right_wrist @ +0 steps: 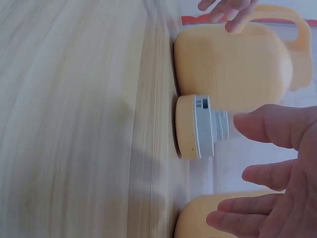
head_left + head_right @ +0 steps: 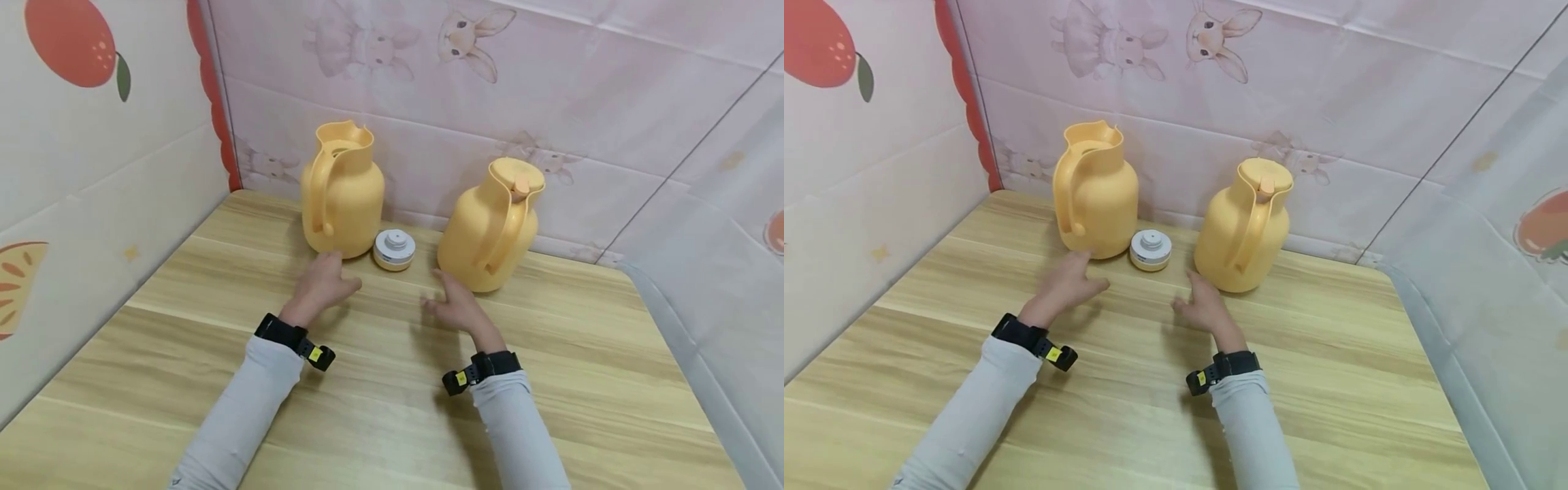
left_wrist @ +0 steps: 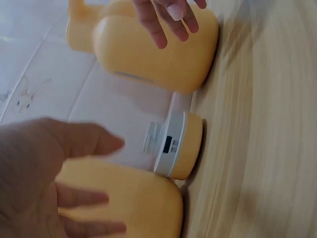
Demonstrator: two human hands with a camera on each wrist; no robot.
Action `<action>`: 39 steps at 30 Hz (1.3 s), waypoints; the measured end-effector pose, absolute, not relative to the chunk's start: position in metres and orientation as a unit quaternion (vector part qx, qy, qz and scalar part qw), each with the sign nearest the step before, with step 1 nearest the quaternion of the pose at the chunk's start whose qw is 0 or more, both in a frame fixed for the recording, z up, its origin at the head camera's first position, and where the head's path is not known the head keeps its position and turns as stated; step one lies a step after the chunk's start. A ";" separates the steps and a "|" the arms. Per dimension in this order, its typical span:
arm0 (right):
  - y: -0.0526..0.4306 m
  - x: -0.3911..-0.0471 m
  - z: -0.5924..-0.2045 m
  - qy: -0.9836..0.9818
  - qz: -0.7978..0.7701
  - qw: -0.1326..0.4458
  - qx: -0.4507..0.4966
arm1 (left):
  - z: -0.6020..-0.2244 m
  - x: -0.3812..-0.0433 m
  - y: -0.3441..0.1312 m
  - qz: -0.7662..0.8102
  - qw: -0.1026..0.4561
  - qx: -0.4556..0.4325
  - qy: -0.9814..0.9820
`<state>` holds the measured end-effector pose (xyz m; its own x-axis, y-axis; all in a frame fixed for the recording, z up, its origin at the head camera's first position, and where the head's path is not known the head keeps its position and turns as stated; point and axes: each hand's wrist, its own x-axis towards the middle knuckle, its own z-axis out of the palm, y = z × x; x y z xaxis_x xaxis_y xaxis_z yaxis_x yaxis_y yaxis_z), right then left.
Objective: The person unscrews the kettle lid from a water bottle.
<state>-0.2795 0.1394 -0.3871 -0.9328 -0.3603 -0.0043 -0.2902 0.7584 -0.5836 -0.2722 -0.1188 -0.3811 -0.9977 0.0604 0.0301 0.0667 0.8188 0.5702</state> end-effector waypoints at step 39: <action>0.199 -0.265 -0.355 0.943 -0.330 -0.028 -0.004 | -0.396 -0.273 -0.060 -0.174 0.088 -0.227 -0.954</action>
